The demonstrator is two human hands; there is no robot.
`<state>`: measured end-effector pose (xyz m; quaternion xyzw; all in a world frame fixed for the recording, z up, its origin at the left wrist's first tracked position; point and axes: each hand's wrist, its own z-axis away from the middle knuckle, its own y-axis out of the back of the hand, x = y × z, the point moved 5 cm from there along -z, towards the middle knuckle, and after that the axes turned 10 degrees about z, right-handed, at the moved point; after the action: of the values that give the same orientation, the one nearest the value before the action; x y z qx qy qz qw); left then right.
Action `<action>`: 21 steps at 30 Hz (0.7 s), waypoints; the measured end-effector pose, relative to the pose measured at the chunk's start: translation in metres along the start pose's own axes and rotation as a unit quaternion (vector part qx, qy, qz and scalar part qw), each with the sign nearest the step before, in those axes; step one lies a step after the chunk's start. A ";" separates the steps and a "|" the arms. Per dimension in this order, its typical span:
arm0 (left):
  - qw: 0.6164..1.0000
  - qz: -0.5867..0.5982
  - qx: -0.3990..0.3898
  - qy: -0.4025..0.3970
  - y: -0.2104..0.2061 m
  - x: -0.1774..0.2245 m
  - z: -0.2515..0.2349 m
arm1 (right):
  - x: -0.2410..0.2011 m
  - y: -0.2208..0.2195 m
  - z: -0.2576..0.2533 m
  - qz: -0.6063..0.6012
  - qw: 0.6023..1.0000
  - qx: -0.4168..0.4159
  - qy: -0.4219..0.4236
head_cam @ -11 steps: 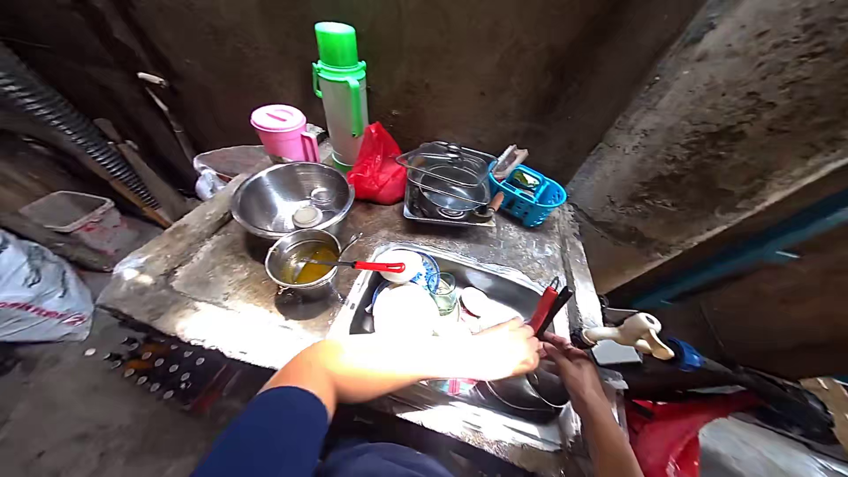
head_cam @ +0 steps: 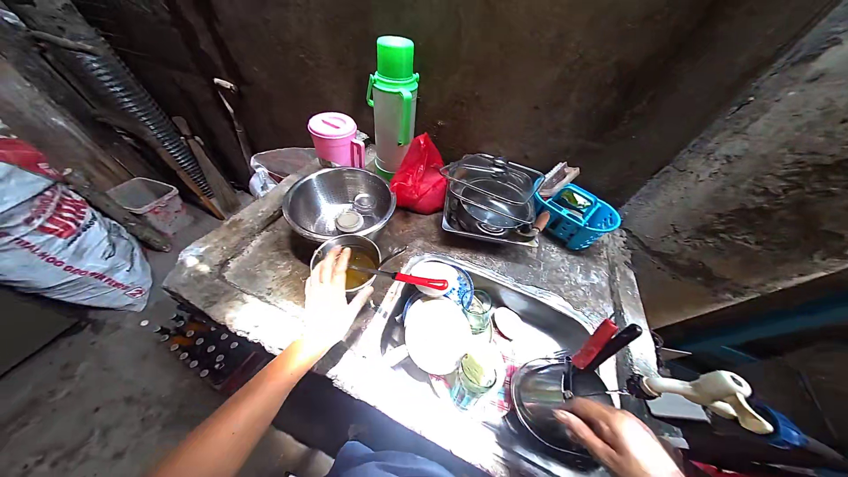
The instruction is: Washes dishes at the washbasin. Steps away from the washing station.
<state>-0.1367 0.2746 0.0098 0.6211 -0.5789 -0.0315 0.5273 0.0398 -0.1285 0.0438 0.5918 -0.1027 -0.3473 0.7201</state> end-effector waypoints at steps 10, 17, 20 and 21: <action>0.590 0.599 0.069 0.537 -0.006 -0.068 0.043 | -0.177 -0.037 -0.249 -0.460 0.852 -0.013 0.248; 0.677 0.572 0.130 0.444 -0.002 -0.092 0.027 | -0.257 0.024 -0.259 -0.173 0.917 0.081 0.350; 0.710 0.583 0.129 0.374 -0.004 -0.093 0.030 | -0.249 0.020 -0.267 -0.243 0.929 0.175 0.216; 0.693 0.600 0.123 0.380 -0.006 -0.089 0.033 | -0.239 0.013 -0.275 -0.277 0.932 0.164 0.168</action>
<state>-0.1830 0.3201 -0.0596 0.1605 -0.5777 0.6017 0.5277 0.0217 0.2357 0.0425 0.7561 0.1321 -0.4073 0.4949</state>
